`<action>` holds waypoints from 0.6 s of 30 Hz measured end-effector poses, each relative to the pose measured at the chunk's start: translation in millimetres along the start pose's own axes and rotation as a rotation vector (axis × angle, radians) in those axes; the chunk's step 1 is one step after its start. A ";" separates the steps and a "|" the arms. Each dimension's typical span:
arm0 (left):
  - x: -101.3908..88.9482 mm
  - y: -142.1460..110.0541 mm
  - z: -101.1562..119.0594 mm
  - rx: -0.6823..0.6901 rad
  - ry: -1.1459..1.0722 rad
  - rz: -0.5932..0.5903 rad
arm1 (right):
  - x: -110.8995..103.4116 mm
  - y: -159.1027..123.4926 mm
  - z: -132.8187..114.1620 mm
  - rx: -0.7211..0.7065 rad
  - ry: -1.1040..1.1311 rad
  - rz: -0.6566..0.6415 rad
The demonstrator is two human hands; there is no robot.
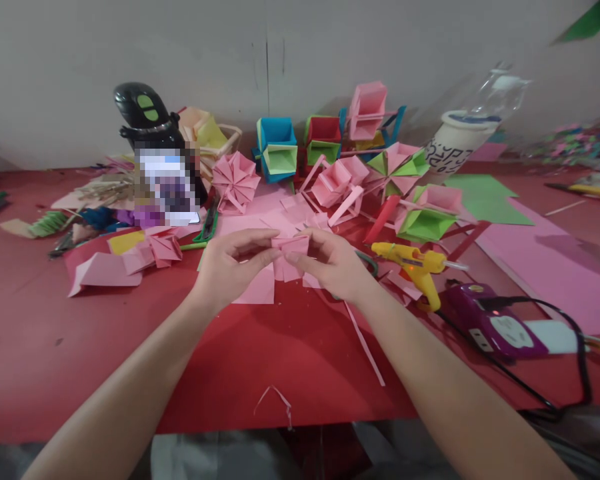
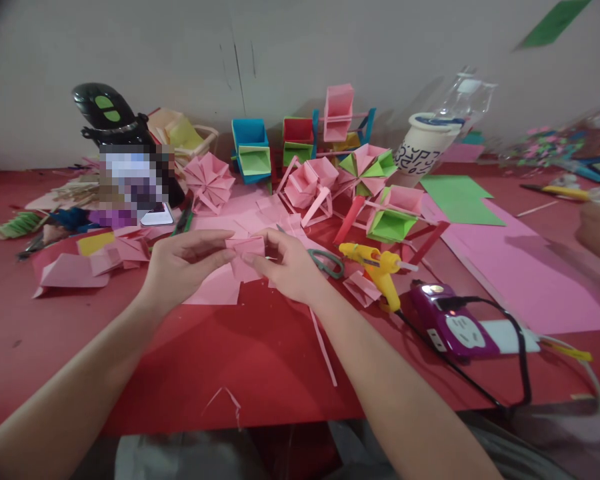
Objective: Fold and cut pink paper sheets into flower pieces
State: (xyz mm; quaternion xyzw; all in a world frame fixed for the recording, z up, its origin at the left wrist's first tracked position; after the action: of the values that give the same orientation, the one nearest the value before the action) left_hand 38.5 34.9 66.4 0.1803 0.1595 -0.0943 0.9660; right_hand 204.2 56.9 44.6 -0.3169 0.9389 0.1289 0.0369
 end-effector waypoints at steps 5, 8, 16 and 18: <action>-1.7 -0.2 -1.6 -0.029 0.023 0.005 | -4.2 -0.6 7.9 0.064 0.106 0.064; -2.4 0.3 -3.0 -0.048 0.041 0.006 | -7.4 -2.0 12.7 0.085 0.162 0.094; -2.5 1.4 -5.0 -0.084 0.053 -0.006 | -2.8 -6.4 -4.0 0.019 -0.161 0.045; -2.9 2.2 -5.7 -0.089 0.062 -0.003 | -3.1 -6.2 -4.8 0.015 -0.243 0.064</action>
State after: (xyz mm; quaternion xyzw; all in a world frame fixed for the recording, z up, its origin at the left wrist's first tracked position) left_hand 34.8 39.4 63.1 0.1398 0.1938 -0.0828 0.9675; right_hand 210.5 52.7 48.4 -0.2683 0.9381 0.1604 0.1489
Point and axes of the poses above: each hand's wrist, its own y-axis towards the middle knuckle, its own x-axis out of the palm, z = x × y, the point moved 7 cm from there along y, towards the middle knuckle, and after that the axes turned 12 degrees about -z, right-handed, at the moved point
